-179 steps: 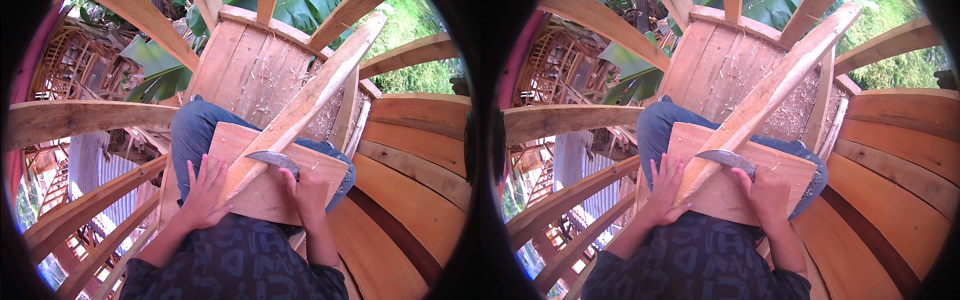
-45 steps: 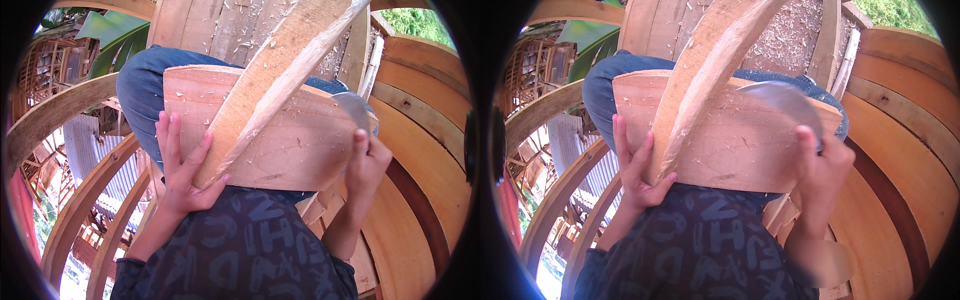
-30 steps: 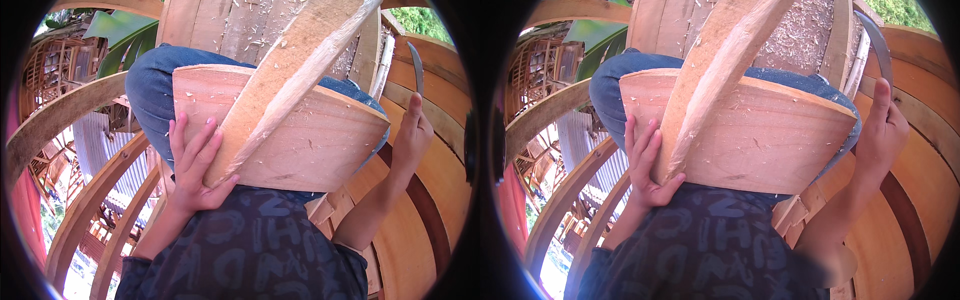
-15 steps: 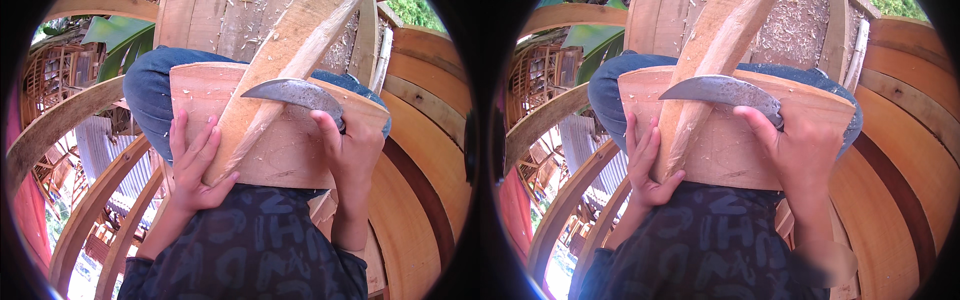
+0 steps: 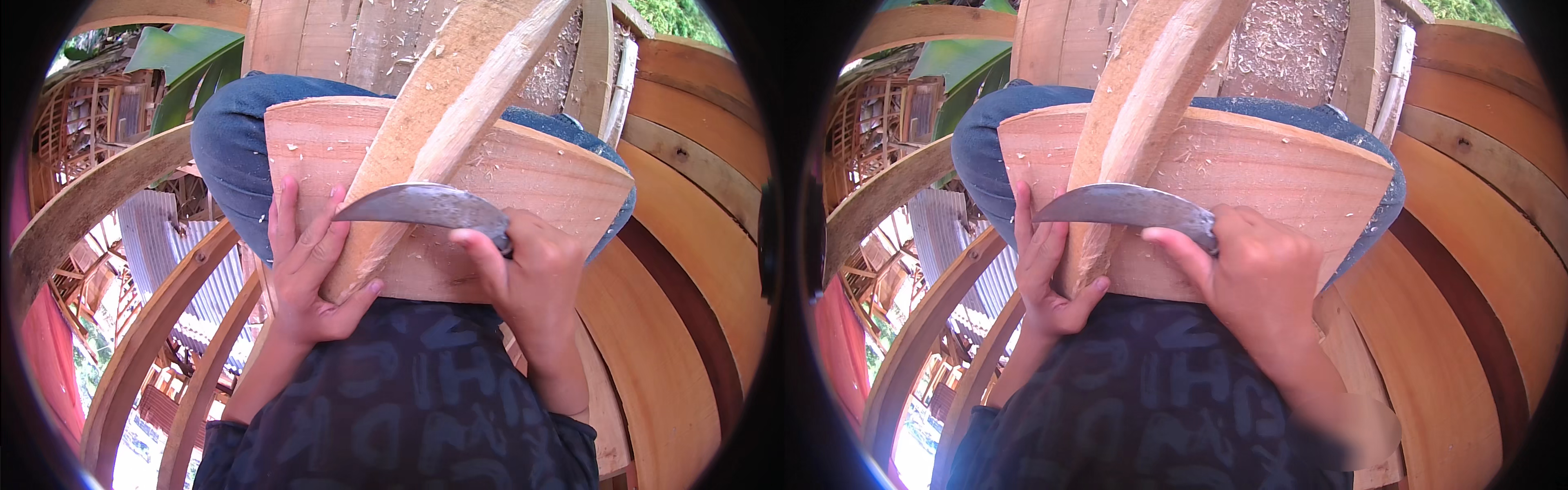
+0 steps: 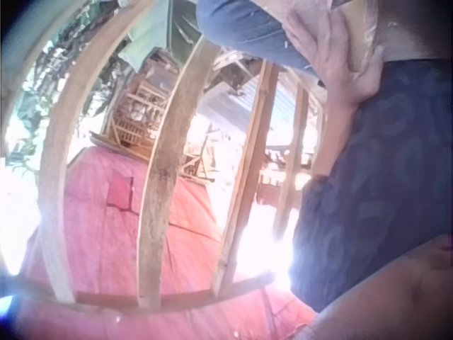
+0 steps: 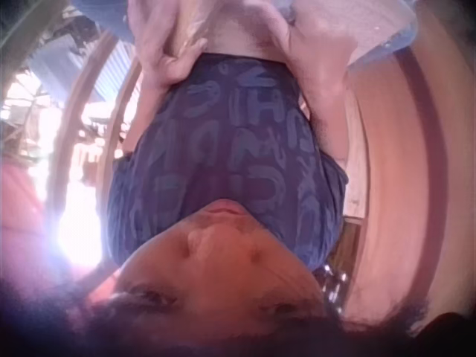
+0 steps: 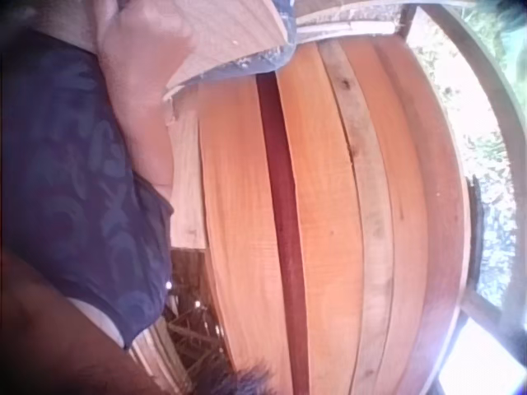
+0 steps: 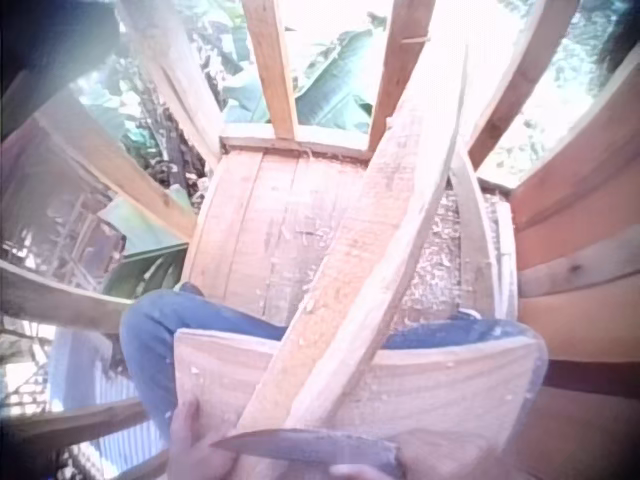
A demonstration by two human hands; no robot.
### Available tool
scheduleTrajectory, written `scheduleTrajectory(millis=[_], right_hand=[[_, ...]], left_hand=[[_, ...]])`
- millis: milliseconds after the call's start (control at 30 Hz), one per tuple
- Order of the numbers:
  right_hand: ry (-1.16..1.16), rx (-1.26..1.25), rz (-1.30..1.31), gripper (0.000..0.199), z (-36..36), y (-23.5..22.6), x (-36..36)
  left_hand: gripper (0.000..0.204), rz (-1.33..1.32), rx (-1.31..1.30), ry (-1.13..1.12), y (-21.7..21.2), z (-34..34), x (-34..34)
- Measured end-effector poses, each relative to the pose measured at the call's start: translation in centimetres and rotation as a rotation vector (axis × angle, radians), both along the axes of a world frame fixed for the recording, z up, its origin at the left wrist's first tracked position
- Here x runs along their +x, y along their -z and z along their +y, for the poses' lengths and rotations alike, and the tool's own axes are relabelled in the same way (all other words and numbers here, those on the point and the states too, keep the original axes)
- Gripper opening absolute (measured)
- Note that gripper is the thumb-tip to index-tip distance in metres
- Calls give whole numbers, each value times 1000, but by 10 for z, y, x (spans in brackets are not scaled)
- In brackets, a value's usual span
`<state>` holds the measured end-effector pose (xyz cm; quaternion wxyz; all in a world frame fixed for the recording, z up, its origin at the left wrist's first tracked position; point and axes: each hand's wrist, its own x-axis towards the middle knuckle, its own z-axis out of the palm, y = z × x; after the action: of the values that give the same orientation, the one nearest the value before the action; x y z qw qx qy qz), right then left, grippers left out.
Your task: The person carves a long, thin piece of wood using a curved knife while seated on a wooden platform. They hold the wood with the left hand and shave thin layers with the right hand, producing wood shavings that accumulate on the lap and platform.
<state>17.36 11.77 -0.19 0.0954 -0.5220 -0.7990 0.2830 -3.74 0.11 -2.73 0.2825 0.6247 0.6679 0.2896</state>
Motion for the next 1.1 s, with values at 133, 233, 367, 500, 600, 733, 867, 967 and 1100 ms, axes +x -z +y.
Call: scheduleTrajectory(millis=[133, 233, 367, 500, 600, 733, 867, 967, 1100], right_hand=[[31, 0, -49, 55, 0, 6, -3], [49, 57, -109, 56, 8, 5, 1], [196, 152, -120, 60, 23, 17, 16], [661, 90, -84, 64, 82, 15, 91], [603, 96, -48, 61, 76, -2, 107], [420, -40, 3, 58, 35, -7, 60], [107, -47, -13, 50, 1, -10, 1], [62, -54, -68, 52, -2, -9, -12], [67, 8, -234, 51, 13, -14, -1]], left_hand=[[73, 4, -31, 13, -4, 4, 2], [73, 11, -50, 9, -6, 6, 2], [73, 6, -42, -19, -6, 4, 3], [73, 11, -40, -8, -7, 5, 1], [73, 15, -45, -11, -7, 4, 2], [73, 17, -40, -21, -5, 1, 4], [74, -6, 6, 12, -1, 1, 2], [75, 21, -29, 7, -5, 2, 4], [72, 71, -17, -9, -6, 6, 11]])
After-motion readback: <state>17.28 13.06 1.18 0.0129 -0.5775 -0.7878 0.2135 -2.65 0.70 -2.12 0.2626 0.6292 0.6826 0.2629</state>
